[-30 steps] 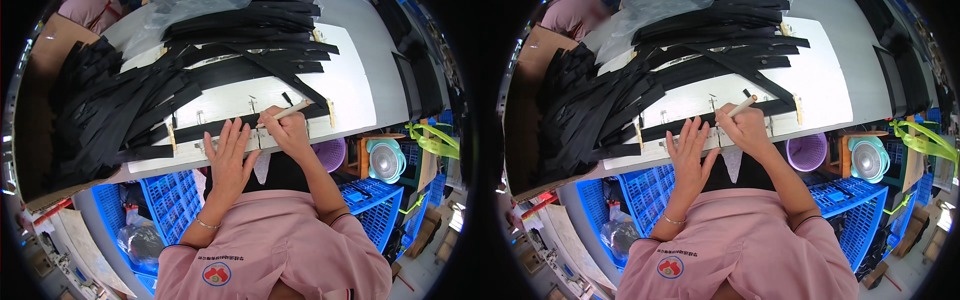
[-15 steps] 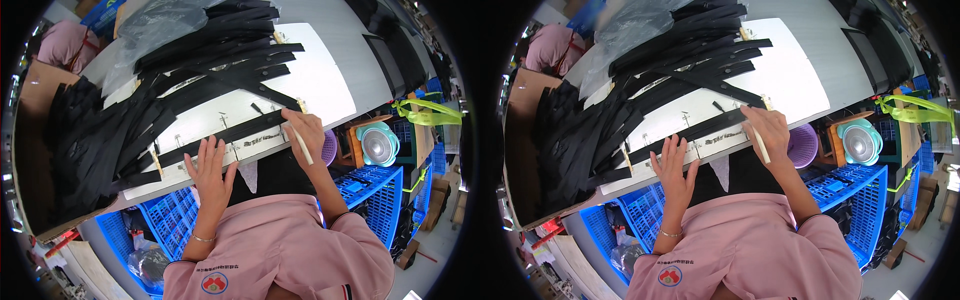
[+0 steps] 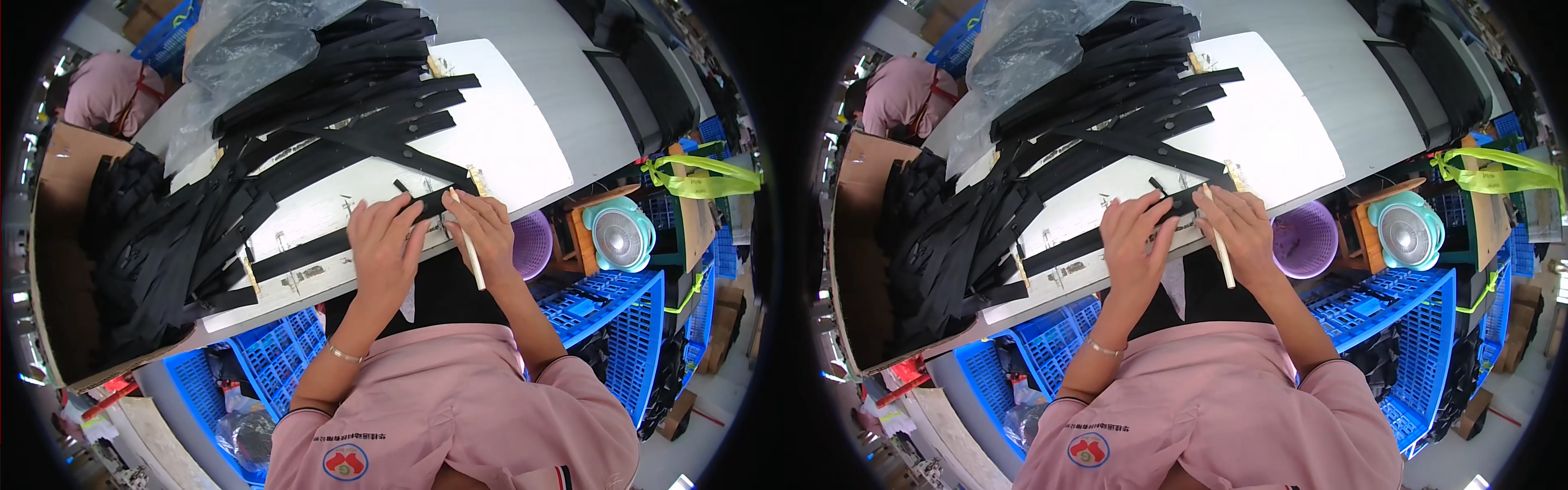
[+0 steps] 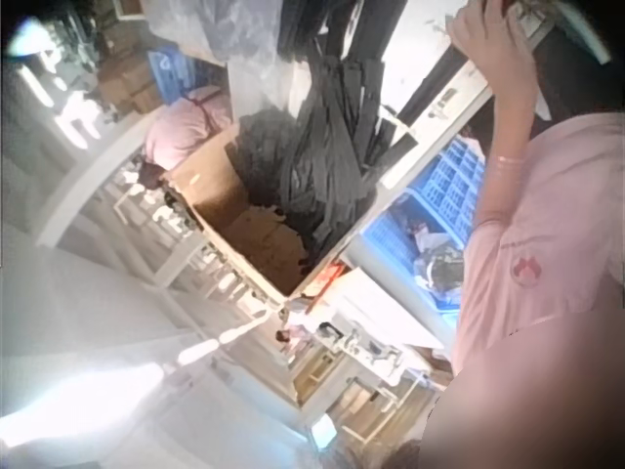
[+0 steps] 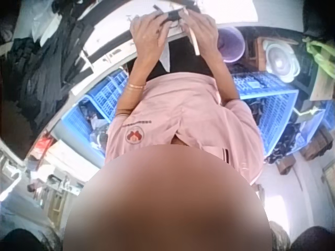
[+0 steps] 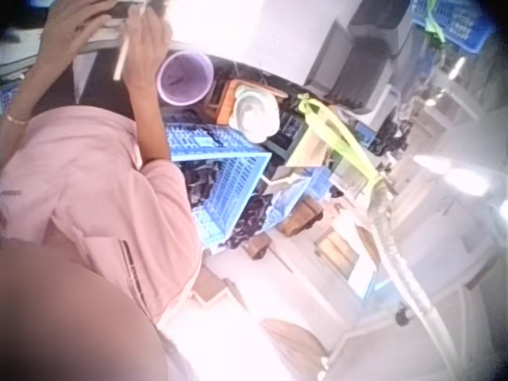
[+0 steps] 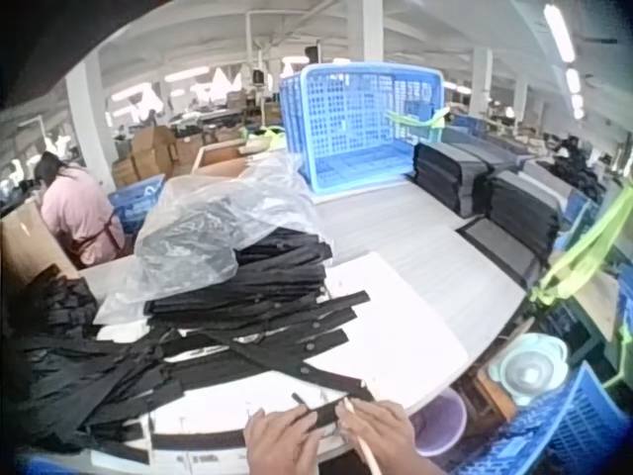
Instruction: Marking and organizing black zipper strips on a workspace template.
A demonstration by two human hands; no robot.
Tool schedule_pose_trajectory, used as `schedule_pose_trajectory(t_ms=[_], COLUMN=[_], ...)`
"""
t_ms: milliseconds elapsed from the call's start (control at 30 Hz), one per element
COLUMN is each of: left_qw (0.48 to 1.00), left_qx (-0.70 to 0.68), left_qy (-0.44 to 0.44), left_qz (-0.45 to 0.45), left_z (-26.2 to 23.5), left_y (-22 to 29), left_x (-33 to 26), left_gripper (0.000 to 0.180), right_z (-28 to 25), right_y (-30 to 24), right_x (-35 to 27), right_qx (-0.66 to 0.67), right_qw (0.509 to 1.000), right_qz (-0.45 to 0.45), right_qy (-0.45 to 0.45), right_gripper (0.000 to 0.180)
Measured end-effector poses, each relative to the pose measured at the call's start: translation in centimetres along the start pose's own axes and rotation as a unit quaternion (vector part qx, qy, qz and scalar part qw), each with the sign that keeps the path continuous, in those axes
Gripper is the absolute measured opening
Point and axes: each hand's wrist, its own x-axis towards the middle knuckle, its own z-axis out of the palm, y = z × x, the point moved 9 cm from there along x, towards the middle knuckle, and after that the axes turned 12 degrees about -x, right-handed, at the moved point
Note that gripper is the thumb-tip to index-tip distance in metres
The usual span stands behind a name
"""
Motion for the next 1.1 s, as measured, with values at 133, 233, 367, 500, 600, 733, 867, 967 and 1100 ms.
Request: schedule_pose_trajectory(t_ms=[133,233,367,500,600,733,867,967,1100], left_qw=[1.000,1.000,1.000,1.000,1.000,0.999,0.999,0.999,0.998], left_qx=[-0.017,-0.013,-0.008,-0.009,-0.001,-0.008,-0.013,-0.027,-0.036], left_qy=[0.021,0.025,0.022,0.023,0.027,0.031,0.041,0.041,0.047], left_qz=[0.008,-0.005,-0.004,-0.010,-0.002,-0.004,0.008,0.008,0.012], left_z=[1.9,2.1,2.3,2.4,2.2,2.0,2.0,2.1,1.5], left_y=[-0.6,-1.1,-0.9,-1.0,-1.0,-1.4,-1.1,-0.9,-0.9], left_x=[0.9,1.0,1.1,1.1,1.1,1.1,1.0,1.1,0.9], left_gripper=[0.019,0.018,0.019,0.019,0.020,0.019,0.018,0.018,0.018], right_z=[-0.3,-0.8,1.9,4.4,4.5,4.7,4.4,3.9,4.6], right_y=[0.6,1.5,4.0,4.6,4.2,3.6,4.5,4.5,4.1], right_x=[1.2,3.1,3.4,3.0,3.0,3.4,2.7,2.7,2.8], right_qx=[0.054,0.129,0.265,0.303,0.296,0.289,0.294,0.312,0.305], right_qw=[0.998,0.990,0.940,0.918,0.921,0.929,0.916,0.907,0.910], right_qz=[0.029,0.055,0.205,0.225,0.219,0.197,0.246,0.245,0.237], right_qy=[-0.006,-0.022,-0.070,-0.124,-0.131,-0.120,-0.118,-0.139,-0.153], right_gripper=[0.043,0.027,0.012,0.020,0.021,0.020,0.021,0.025,0.024])
